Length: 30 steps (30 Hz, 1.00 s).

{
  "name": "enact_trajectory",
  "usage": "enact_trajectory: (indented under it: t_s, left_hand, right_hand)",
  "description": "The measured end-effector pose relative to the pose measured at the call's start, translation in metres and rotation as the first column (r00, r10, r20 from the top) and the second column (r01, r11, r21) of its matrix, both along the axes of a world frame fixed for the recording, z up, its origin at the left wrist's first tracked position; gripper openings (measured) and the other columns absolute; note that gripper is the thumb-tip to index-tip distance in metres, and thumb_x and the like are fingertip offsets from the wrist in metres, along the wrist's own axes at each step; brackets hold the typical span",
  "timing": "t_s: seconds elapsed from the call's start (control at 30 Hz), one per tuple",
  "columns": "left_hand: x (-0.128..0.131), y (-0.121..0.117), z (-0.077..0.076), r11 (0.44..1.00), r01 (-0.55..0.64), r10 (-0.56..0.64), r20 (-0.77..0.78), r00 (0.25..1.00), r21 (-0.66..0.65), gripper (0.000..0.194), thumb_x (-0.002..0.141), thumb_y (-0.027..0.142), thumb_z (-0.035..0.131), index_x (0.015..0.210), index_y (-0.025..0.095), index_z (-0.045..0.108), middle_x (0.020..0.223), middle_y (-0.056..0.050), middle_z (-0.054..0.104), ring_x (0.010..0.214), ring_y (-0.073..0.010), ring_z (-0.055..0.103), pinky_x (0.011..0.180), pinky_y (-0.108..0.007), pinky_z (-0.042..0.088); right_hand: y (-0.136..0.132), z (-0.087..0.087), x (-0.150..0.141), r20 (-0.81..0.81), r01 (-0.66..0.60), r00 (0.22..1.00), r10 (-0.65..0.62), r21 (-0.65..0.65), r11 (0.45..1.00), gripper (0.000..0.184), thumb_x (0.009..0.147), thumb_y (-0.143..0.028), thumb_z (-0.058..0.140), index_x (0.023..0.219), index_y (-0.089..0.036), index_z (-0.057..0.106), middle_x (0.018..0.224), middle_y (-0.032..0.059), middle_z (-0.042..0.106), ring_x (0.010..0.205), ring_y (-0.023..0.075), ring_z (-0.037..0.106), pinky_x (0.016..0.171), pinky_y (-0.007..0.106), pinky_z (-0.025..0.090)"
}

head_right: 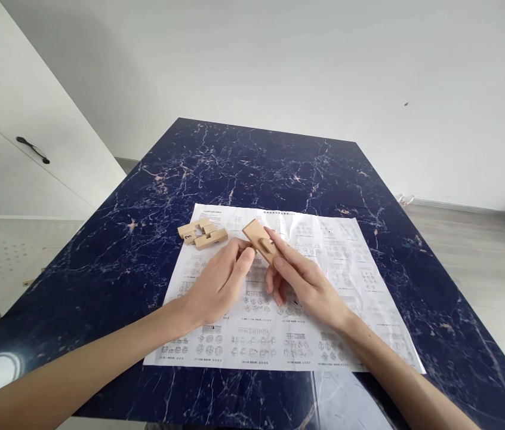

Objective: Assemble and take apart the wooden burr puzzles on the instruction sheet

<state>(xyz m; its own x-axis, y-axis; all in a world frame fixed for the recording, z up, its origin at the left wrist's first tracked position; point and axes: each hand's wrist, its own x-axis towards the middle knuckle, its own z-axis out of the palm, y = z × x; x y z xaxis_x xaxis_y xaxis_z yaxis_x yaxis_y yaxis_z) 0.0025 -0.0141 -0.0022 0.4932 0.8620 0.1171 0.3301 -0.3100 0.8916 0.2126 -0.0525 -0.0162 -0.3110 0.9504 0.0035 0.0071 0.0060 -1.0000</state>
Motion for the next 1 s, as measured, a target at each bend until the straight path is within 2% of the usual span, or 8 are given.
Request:
enact_trajectory:
  t_s: [0.07,0.2,0.37,0.5,0.73,0.87,0.93,1.0]
  left_hand:
    - [0.000,0.000,0.002,0.999,0.001,0.001,0.059,0.998,-0.034,0.045,0.114,0.055,0.029,0.105,0.020,0.057,0.101,-0.009,0.070,0.093,-0.0254,0.066,0.087,-0.044,0.051]
    - [0.001,0.001,0.003,0.994,0.111,-0.111,0.199,0.974,0.013,0.053,0.117,0.049,0.020,0.088,0.023,0.057,0.076,-0.003,0.068,0.089,-0.0232,0.067,0.101,-0.044,0.047]
    - [0.000,0.002,0.002,0.991,0.136,-0.130,0.222,0.966,-0.012,0.052,0.118,0.047,0.017,0.089,0.024,0.054,0.072,0.000,0.067,0.080,-0.0210,0.063,0.095,-0.043,0.046]
    - [-0.001,0.003,-0.001,0.991,0.130,-0.129,0.247,0.960,0.014,0.048,0.118,0.048,0.021,0.090,0.024,0.051,0.066,0.001,0.065,0.075,-0.0206,0.060,0.090,-0.042,0.046]
    - [-0.001,0.003,-0.005,0.987,0.133,-0.152,0.266,0.952,0.089,0.052,0.116,0.055,0.022,0.088,0.023,0.053,0.073,-0.003,0.063,0.084,-0.0227,0.057,0.089,-0.044,0.044]
    - [0.001,-0.002,0.000,0.986,0.113,-0.059,0.386,0.920,-0.120,0.044,0.114,0.059,0.029,0.108,0.021,0.052,0.103,-0.008,0.061,0.097,-0.0225,0.057,0.094,-0.042,0.047]
    - [0.002,-0.003,0.004,0.952,0.149,-0.015,0.446,0.895,-0.267,0.037,0.114,0.055,0.033,0.109,0.022,0.049,0.102,-0.005,0.056,0.088,-0.0191,0.053,0.088,-0.038,0.047]
    - [0.003,-0.002,0.006,0.901,0.217,0.001,0.501,0.865,-0.375,0.030,0.115,0.048,0.037,0.104,0.022,0.047,0.089,0.001,0.048,0.077,-0.0160,0.046,0.079,-0.035,0.044]
  right_hand:
    - [-0.001,-0.002,-0.001,0.034,-0.012,0.999,0.010,0.059,0.998,0.055,0.116,-0.034,0.045,0.170,-0.039,0.034,0.086,0.0000,0.066,0.062,0.0131,0.060,0.060,0.030,0.054]
    - [-0.005,-0.003,-0.004,0.163,-0.091,0.985,0.060,0.190,0.978,0.054,0.116,-0.030,0.043,0.168,-0.044,0.036,0.094,0.0017,0.067,0.065,0.0133,0.059,0.061,0.032,0.056]
    - [-0.008,-0.005,-0.009,0.133,-0.123,0.986,0.098,0.200,0.972,0.069,0.116,-0.025,0.041,0.172,-0.049,0.008,0.096,0.0007,0.068,0.060,0.0121,0.061,0.057,0.030,0.057]
    - [-0.010,-0.003,-0.014,0.054,-0.096,0.995,0.089,0.157,0.983,0.079,0.115,-0.024,0.043,0.172,-0.047,-0.008,0.097,0.0012,0.070,0.059,0.0128,0.065,0.055,0.029,0.058]
    - [-0.012,0.002,-0.015,0.040,-0.054,0.998,0.047,0.169,0.984,0.070,0.116,-0.028,0.044,0.173,-0.043,0.006,0.100,0.0034,0.072,0.066,0.0167,0.071,0.058,0.033,0.059]
    - [-0.008,0.005,-0.008,-0.011,-0.019,1.000,0.021,0.159,0.987,0.066,0.116,-0.034,0.044,0.172,-0.045,0.011,0.101,0.0049,0.071,0.062,0.0187,0.070,0.055,0.037,0.057]
    - [-0.006,0.004,-0.004,-0.032,-0.001,0.999,0.005,0.128,0.992,0.067,0.115,-0.036,0.045,0.171,-0.047,0.010,0.100,0.0049,0.071,0.059,0.0194,0.069,0.054,0.038,0.056]
    - [-0.004,0.003,-0.002,-0.054,0.009,0.999,-0.004,0.098,0.995,0.063,0.115,-0.038,0.046,0.170,-0.049,0.017,0.099,0.0046,0.071,0.057,0.0197,0.068,0.052,0.038,0.054]
